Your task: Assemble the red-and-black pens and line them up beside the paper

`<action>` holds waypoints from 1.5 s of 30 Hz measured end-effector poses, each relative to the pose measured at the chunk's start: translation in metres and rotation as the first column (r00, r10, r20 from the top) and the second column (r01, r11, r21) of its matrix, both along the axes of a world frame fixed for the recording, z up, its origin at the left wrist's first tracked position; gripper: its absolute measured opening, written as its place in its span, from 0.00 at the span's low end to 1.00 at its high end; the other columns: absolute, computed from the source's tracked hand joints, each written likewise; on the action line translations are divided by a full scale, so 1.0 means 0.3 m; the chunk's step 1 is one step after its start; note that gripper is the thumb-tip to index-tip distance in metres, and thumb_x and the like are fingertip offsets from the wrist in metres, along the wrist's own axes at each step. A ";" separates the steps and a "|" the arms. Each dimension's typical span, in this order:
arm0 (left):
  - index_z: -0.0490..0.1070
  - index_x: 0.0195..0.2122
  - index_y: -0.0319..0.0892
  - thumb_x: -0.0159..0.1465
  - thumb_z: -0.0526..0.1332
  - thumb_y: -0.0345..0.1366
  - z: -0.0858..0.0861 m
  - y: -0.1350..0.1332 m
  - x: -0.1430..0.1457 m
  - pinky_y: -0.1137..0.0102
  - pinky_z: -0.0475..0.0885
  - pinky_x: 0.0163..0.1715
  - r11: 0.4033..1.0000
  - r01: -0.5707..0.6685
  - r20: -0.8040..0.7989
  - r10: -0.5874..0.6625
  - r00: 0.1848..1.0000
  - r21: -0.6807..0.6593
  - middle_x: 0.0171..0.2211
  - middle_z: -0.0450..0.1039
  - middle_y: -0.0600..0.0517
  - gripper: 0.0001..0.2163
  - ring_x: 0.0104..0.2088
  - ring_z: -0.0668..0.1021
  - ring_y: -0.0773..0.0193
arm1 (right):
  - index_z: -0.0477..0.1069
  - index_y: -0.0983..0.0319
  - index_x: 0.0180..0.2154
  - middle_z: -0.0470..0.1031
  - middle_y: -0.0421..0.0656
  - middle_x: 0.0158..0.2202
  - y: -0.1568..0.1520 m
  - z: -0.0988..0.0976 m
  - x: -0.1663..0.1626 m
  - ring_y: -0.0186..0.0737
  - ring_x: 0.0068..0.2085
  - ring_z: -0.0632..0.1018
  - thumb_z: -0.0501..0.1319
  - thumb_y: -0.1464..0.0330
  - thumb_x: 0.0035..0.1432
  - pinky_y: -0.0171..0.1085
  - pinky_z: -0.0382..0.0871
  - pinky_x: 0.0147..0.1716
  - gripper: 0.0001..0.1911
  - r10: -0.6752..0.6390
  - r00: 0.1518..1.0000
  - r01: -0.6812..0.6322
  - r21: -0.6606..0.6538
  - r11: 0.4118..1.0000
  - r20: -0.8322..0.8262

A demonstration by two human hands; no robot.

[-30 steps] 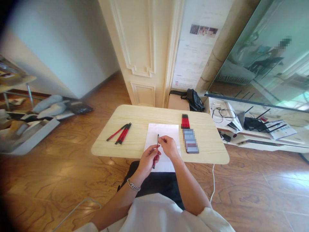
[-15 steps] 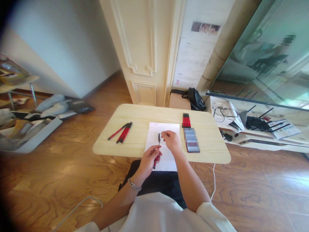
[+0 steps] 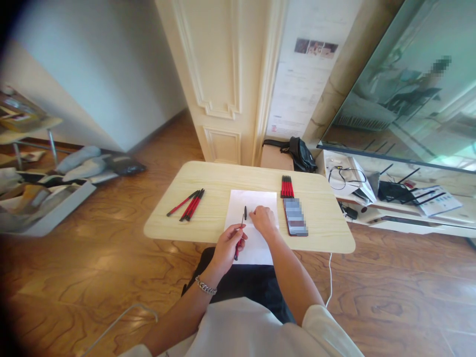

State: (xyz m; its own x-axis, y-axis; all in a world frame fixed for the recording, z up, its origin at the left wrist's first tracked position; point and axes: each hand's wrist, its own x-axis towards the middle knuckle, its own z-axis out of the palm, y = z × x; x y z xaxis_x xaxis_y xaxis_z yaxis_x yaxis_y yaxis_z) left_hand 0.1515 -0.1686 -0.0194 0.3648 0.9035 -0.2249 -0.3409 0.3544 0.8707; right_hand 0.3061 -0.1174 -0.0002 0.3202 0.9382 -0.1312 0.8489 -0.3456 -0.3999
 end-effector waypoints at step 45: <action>0.61 0.54 0.40 0.56 0.65 0.46 0.099 -0.021 0.064 0.71 0.71 0.21 0.988 0.014 -0.055 -0.023 0.998 -0.157 0.24 0.74 0.51 0.28 0.20 0.77 0.64 | 0.74 0.65 0.35 0.73 0.42 0.23 -0.221 -0.001 -0.030 0.34 0.21 0.71 0.62 0.54 0.50 0.34 0.65 0.21 0.20 -0.003 0.206 0.204 0.040 0.978 -0.978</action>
State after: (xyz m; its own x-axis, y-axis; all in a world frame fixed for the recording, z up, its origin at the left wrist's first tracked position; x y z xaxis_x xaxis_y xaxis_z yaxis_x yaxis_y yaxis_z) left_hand 0.1708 -0.1750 0.0103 0.3640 0.8487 -0.3836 -0.2845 0.4935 0.8219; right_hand 0.2971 -0.1838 -0.0006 0.1319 0.9441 -0.3021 -0.2780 -0.2573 -0.9255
